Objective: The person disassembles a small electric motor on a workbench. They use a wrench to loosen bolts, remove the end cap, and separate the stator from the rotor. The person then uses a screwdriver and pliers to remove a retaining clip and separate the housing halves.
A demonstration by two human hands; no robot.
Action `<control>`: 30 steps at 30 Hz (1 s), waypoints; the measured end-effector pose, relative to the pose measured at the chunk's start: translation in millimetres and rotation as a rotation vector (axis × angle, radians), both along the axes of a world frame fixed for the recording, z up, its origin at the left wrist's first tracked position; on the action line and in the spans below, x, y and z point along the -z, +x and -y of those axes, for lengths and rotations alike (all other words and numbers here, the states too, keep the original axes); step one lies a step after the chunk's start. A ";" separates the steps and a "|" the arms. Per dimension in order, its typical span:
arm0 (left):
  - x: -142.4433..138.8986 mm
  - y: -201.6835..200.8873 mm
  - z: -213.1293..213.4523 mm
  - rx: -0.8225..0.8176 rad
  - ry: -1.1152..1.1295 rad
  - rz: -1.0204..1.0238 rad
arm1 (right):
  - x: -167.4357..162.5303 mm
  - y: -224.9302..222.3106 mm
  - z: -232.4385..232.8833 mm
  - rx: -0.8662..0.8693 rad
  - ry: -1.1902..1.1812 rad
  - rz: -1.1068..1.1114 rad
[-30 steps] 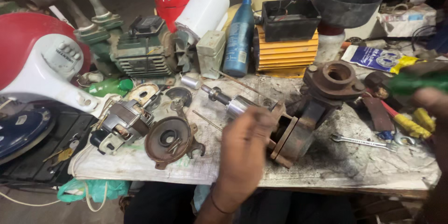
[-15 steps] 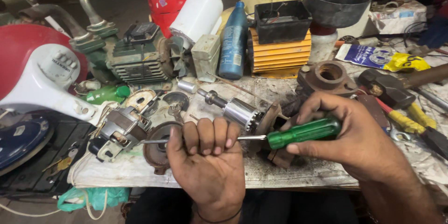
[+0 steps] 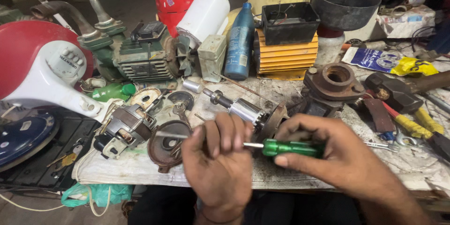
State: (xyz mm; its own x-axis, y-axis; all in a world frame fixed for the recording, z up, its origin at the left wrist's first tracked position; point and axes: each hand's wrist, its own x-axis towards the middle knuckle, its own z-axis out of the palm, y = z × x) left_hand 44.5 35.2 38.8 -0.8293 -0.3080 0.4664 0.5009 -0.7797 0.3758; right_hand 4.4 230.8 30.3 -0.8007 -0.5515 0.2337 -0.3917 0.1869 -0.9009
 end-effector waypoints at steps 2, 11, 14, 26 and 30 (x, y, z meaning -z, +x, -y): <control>-7.0 -2.9 15.1 -0.111 0.230 0.287 | -11.3 1.3 -4.4 0.013 0.033 0.012; 24.8 -11.1 51.2 0.323 0.211 -0.187 | -9.6 13.5 4.3 0.024 0.125 -0.164; 26.9 -8.4 43.8 0.324 0.147 -0.254 | -0.7 10.7 -6.0 0.069 0.207 0.486; -1.9 26.6 61.9 0.370 -0.092 -0.482 | 29.2 -8.7 10.1 -0.636 -0.189 0.908; 1.0 27.2 58.2 0.399 -0.042 -0.440 | 37.7 2.9 17.4 -0.653 -0.272 0.987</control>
State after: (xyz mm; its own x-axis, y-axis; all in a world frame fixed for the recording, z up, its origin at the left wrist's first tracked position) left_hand 71.7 -23.0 37.8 -0.6031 0.0145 0.7975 0.2876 -0.9286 0.2344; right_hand 7.3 213.4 -7.4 -0.2896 -0.9455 -0.1486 0.5351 -0.0312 -0.8442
